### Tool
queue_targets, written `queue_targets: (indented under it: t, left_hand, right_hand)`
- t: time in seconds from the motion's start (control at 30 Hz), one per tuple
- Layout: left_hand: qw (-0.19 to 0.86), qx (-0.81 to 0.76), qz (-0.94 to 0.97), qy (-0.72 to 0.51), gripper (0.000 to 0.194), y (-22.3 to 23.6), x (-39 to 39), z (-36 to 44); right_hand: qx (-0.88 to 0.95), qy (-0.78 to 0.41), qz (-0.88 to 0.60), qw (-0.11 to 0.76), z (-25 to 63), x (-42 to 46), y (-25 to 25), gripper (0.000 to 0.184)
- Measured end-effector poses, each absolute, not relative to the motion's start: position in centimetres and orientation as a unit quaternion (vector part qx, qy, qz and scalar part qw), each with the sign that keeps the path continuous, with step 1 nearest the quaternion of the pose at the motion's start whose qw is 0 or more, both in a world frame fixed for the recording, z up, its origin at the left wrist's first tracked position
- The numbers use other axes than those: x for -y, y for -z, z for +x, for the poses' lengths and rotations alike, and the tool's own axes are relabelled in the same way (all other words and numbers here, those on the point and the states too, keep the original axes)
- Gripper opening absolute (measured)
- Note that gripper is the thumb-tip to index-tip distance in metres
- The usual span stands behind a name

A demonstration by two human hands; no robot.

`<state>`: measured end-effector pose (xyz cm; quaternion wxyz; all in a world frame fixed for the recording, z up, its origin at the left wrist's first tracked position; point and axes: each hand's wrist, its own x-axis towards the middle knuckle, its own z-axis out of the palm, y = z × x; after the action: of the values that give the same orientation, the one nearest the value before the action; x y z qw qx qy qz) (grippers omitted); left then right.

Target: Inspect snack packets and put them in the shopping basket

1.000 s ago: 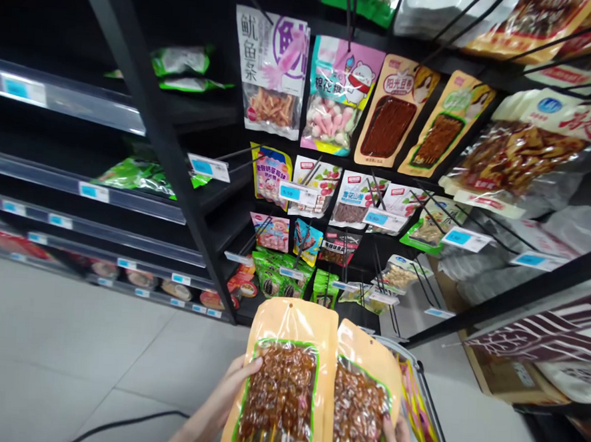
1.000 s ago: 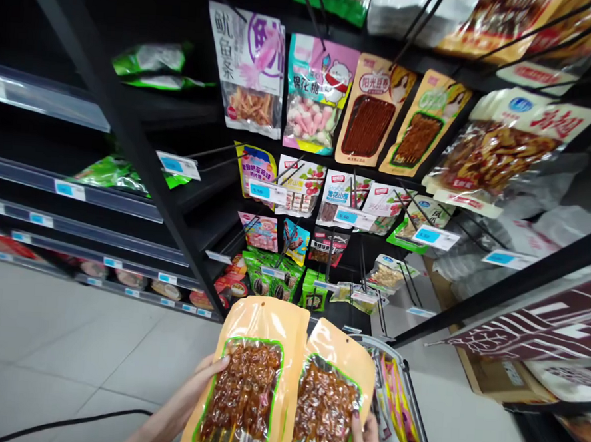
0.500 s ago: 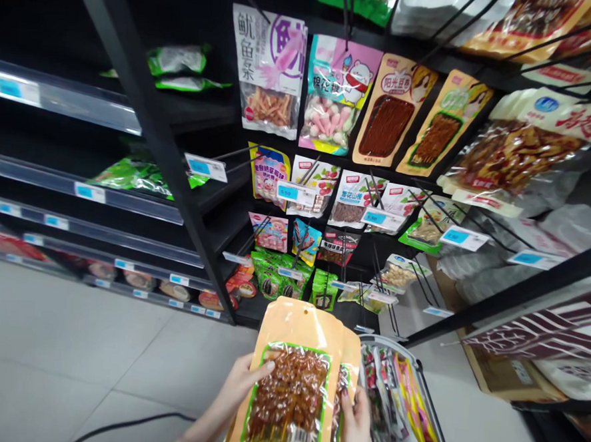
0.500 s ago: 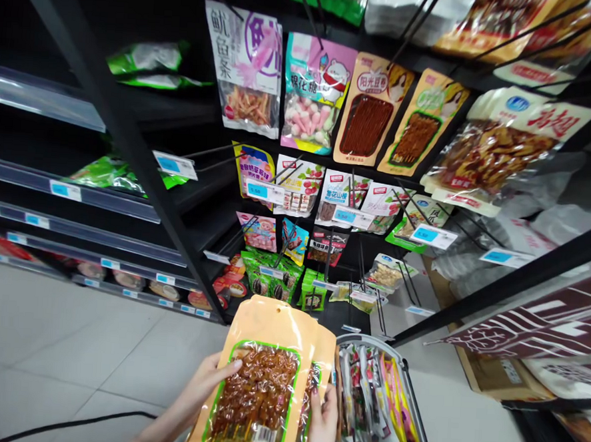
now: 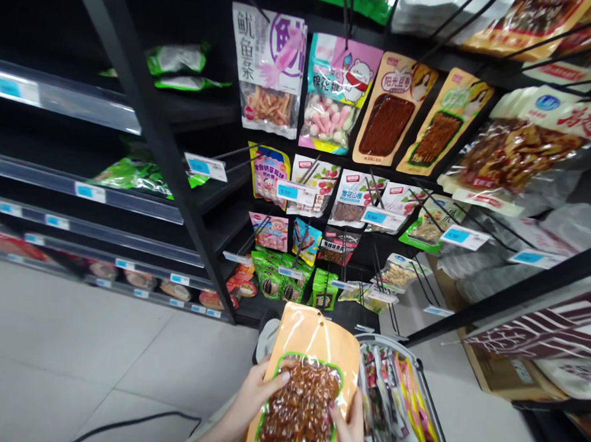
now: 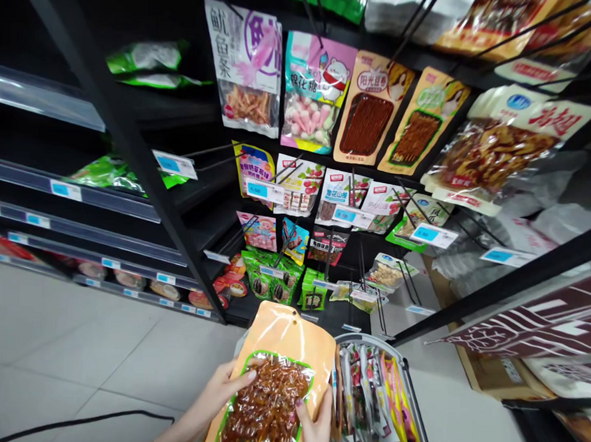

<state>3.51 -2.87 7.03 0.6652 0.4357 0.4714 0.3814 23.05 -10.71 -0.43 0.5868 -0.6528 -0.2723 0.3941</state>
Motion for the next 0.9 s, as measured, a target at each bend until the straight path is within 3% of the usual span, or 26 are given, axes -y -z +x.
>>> queue_targets:
  t: [0.2,0.47,0.67,0.9]
  left_hand:
    - [0.767,-0.363,0.44,-0.293,0.045,-9.1,1.9,2.0]
    - [0.744,-0.399,0.425,-0.327,0.044,-7.6,1.6,1.3]
    - [0.712,-0.424,0.441,-0.345,0.044,-6.1,2.5,1.6]
    - [0.675,-0.435,0.479,-0.354,0.039,-6.4,2.6,2.2]
  right_hand:
    - [0.285,-0.459,-0.596,0.594,23.2,10.2,-0.7,0.076]
    - [0.328,-0.396,-0.615,0.597,21.3,8.9,-2.6,0.076]
    - [0.371,-0.351,-0.645,0.568,21.6,9.1,-3.7,0.038]
    - [0.378,-0.24,-0.736,0.508,21.7,9.7,-3.7,0.039]
